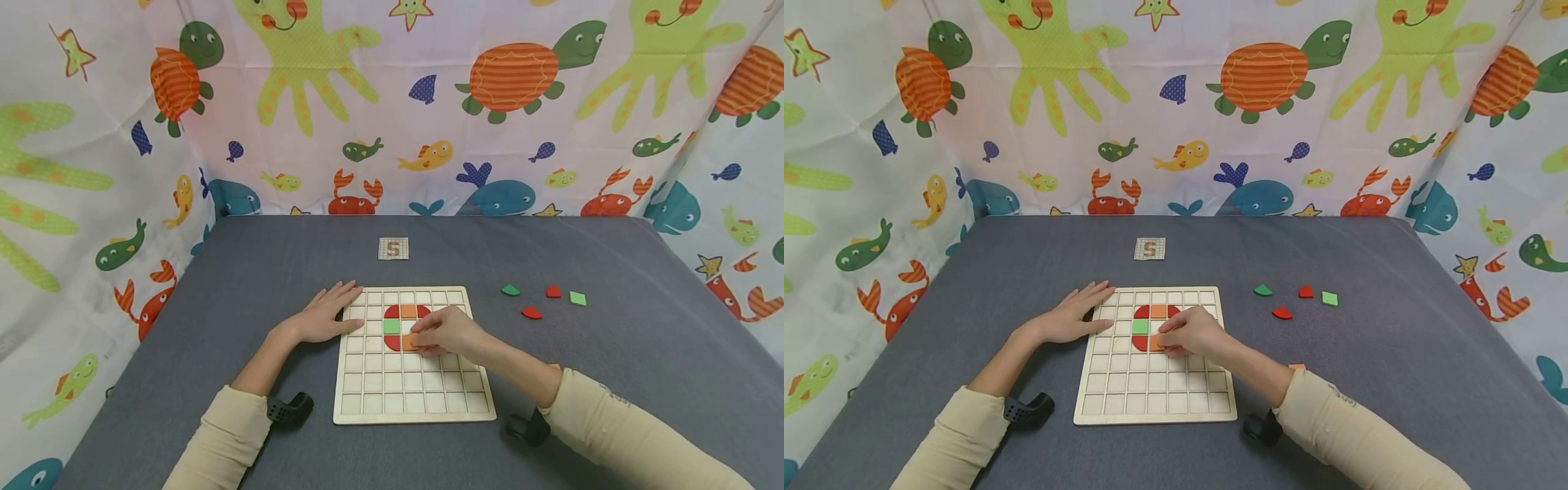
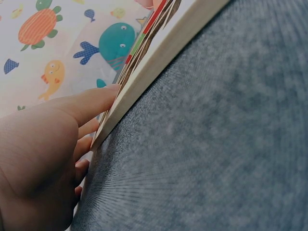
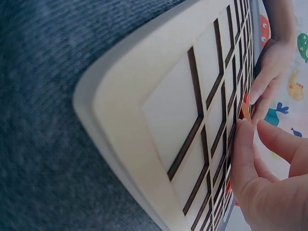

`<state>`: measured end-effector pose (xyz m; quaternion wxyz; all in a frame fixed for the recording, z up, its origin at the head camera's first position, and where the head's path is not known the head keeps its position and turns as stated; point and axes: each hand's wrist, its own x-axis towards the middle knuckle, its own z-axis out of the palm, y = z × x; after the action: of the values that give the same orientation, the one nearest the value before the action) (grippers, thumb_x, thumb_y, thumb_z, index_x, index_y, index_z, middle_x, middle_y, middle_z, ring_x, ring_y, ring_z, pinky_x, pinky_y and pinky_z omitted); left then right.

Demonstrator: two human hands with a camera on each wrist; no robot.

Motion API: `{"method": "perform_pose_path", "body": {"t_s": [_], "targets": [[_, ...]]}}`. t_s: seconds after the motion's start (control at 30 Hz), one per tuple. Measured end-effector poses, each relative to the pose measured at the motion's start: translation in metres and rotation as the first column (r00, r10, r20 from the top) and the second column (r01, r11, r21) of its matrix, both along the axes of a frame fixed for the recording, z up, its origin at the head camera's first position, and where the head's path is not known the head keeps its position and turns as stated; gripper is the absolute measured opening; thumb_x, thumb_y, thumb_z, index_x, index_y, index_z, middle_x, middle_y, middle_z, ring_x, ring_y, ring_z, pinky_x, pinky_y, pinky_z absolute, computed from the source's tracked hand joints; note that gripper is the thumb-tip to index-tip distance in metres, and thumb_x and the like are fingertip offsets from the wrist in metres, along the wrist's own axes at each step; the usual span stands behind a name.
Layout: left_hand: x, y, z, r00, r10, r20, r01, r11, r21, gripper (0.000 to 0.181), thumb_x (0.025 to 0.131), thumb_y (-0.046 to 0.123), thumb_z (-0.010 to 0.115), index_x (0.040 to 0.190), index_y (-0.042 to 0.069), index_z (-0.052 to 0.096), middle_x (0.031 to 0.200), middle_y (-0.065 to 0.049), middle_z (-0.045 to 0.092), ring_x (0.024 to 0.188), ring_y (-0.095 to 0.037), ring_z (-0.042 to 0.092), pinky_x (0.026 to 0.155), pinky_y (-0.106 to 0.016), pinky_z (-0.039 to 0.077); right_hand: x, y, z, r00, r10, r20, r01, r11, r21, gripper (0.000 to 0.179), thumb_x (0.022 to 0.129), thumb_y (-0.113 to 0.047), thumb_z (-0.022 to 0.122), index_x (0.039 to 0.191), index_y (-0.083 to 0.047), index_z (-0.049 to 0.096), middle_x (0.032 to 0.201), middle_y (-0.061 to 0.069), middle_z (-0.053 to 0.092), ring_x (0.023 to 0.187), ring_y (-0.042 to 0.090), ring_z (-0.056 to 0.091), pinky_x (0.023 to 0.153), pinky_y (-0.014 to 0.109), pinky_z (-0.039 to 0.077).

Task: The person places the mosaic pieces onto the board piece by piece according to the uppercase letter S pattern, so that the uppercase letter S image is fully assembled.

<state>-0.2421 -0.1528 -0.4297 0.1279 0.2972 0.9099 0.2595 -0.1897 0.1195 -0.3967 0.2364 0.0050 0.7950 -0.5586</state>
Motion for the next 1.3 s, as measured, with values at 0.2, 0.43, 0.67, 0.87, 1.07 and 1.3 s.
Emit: {"method": "perform_pose_path", "body": {"t_s": [0.2, 0.43, 0.67, 0.87, 1.07, 1.3], "targets": [[0.000, 0.000, 0.000, 1.000, 0.004, 0.001, -0.004, 1.000, -0.006, 0.072, 0.097, 0.039, 0.054, 0.152, 0.004, 0.022, 0.156, -0.017, 0.015, 0.143, -0.035, 0.005, 0.111, -0.055, 0.001, -0.001, 0.000, 0.000, 1.000, 0.002, -0.011, -0.002, 1.000, 0.024, 0.018, 0.084, 0.000, 0.071, 0.101, 0.005, 0.069, 0.085, 0.008, 0.069, 0.073, 0.017, 0.067, 0.069, 0.031, 0.056], [0.000, 0.000, 0.001, 1.000, 0.003, -0.011, -0.003, 1.000, 0.006, 0.071, 0.097, 0.038, 0.054, 0.151, 0.002, 0.023, 0.156, -0.019, 0.016, 0.143, -0.036, 0.006, 0.110, -0.056, 0.001, -0.001, -0.001, 0.001, 1.000, -0.006, -0.016, 0.007, 0.999, 0.035, 0.018, 0.085, -0.001, 0.070, 0.102, 0.005, 0.069, 0.088, 0.008, 0.069, 0.076, 0.017, 0.067, 0.070, 0.032, 0.056], [0.000, 0.001, 0.000, 1.000, 0.006, -0.007, -0.006, 1.000, -0.003, 0.071, 0.097, 0.038, 0.054, 0.152, 0.004, 0.022, 0.156, -0.017, 0.015, 0.143, -0.035, 0.005, 0.111, -0.055, 0.001, -0.002, -0.002, 0.002, 1.000, -0.010, -0.029, 0.012, 0.998, 0.062, 0.019, 0.086, -0.004, 0.070, 0.104, 0.003, 0.068, 0.091, 0.008, 0.068, 0.077, 0.017, 0.067, 0.071, 0.032, 0.056], [0.001, 0.001, 0.001, 1.000, 0.001, -0.011, -0.001, 1.000, 0.012, 0.070, 0.097, 0.036, 0.054, 0.151, 0.002, 0.024, 0.155, -0.019, 0.016, 0.142, -0.038, 0.006, 0.110, -0.057, 0.002, -0.002, 0.000, 0.002, 0.999, 0.002, -0.041, 0.001, 0.998, 0.058, 0.021, 0.087, -0.005, 0.070, 0.105, 0.003, 0.067, 0.092, 0.009, 0.067, 0.078, 0.018, 0.067, 0.072, 0.033, 0.055], [0.003, 0.001, 0.003, 1.000, 0.003, -0.004, -0.003, 1.000, 0.013, 0.071, 0.097, 0.036, 0.055, 0.151, 0.002, 0.024, 0.155, -0.019, 0.016, 0.143, -0.037, 0.006, 0.110, -0.057, 0.001, -0.004, 0.005, 0.002, 1.000, 0.009, -0.007, -0.009, 1.000, 0.011, 0.024, 0.089, -0.012, 0.069, 0.107, 0.002, 0.067, 0.097, 0.011, 0.064, 0.080, 0.020, 0.064, 0.073, 0.033, 0.055], [0.002, 0.001, 0.002, 1.000, 0.008, -0.005, -0.008, 1.000, 0.007, 0.071, 0.097, 0.037, 0.055, 0.151, 0.003, 0.024, 0.156, -0.018, 0.016, 0.143, -0.036, 0.005, 0.110, -0.056, 0.001, -0.009, 0.017, 0.007, 0.998, 0.001, 0.065, 0.001, 0.999, -0.035, 0.039, 0.094, -0.028, 0.062, 0.119, 0.001, 0.062, 0.099, 0.015, 0.063, 0.078, 0.020, 0.062, 0.070, 0.031, 0.055]]}}
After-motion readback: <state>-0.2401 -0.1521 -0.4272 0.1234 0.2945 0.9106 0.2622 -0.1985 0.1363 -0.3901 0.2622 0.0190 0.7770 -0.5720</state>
